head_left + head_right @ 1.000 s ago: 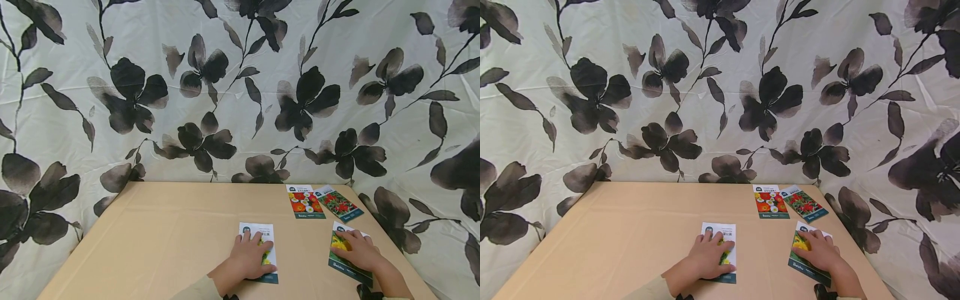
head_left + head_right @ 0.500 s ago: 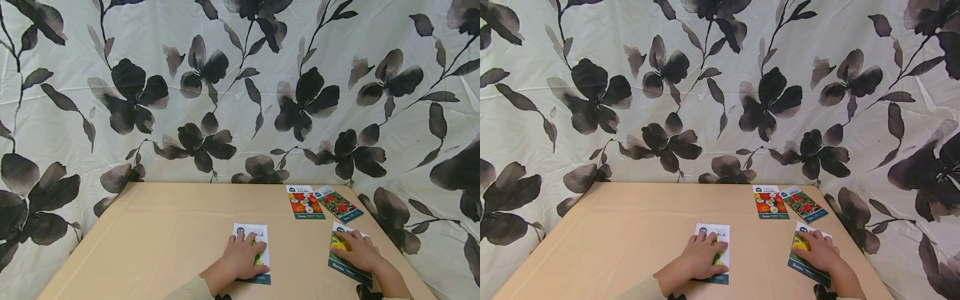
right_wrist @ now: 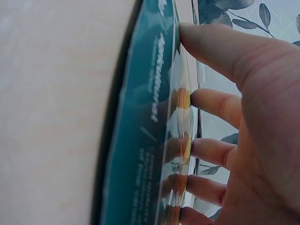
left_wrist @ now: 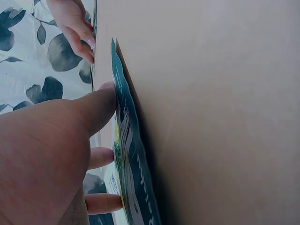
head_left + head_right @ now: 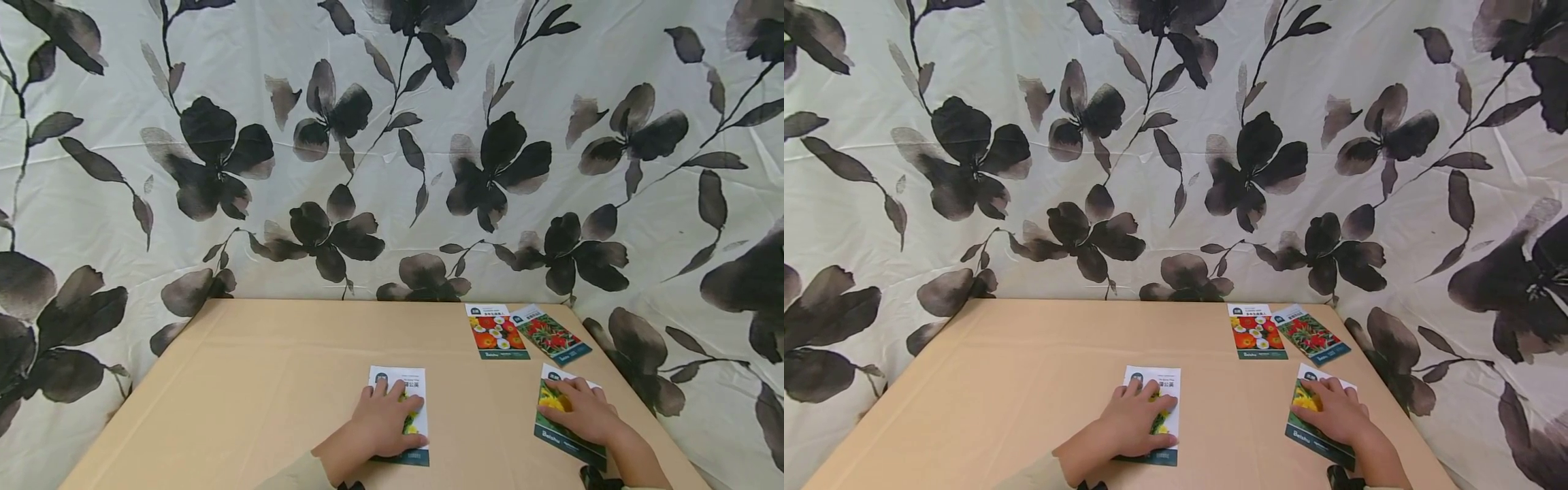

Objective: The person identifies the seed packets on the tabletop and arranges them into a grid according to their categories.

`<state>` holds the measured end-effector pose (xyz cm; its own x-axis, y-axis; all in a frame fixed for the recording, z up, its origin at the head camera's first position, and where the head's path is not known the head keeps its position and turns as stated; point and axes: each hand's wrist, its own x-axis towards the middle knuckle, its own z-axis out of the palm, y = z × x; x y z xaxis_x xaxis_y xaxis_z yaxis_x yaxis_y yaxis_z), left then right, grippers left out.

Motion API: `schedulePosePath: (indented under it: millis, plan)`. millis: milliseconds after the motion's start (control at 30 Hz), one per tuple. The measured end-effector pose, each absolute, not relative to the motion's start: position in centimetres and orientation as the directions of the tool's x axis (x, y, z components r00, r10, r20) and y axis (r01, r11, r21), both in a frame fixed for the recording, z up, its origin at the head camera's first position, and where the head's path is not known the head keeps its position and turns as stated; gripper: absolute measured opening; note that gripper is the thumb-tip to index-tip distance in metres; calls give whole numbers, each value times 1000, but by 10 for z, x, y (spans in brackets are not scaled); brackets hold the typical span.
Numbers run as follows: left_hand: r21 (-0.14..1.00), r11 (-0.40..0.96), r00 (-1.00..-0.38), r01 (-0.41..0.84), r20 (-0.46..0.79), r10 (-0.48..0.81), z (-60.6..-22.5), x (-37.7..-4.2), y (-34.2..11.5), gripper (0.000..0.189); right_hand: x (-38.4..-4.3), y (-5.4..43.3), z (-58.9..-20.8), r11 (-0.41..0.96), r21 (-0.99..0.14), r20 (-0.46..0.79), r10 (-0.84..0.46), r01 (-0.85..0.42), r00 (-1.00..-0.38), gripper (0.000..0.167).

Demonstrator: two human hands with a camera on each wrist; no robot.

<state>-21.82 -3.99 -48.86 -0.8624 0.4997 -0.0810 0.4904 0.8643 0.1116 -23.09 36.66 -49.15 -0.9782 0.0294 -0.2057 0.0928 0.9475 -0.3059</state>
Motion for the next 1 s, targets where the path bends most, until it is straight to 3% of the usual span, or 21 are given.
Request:
schedulePosePath:
  millis: [1000]
  plan:
    - [164, 858, -860, 486, -84, 503, -485, -214, -71, 66, -232, 367, -492, 946, -312, -204, 26, 91, -979, 90]
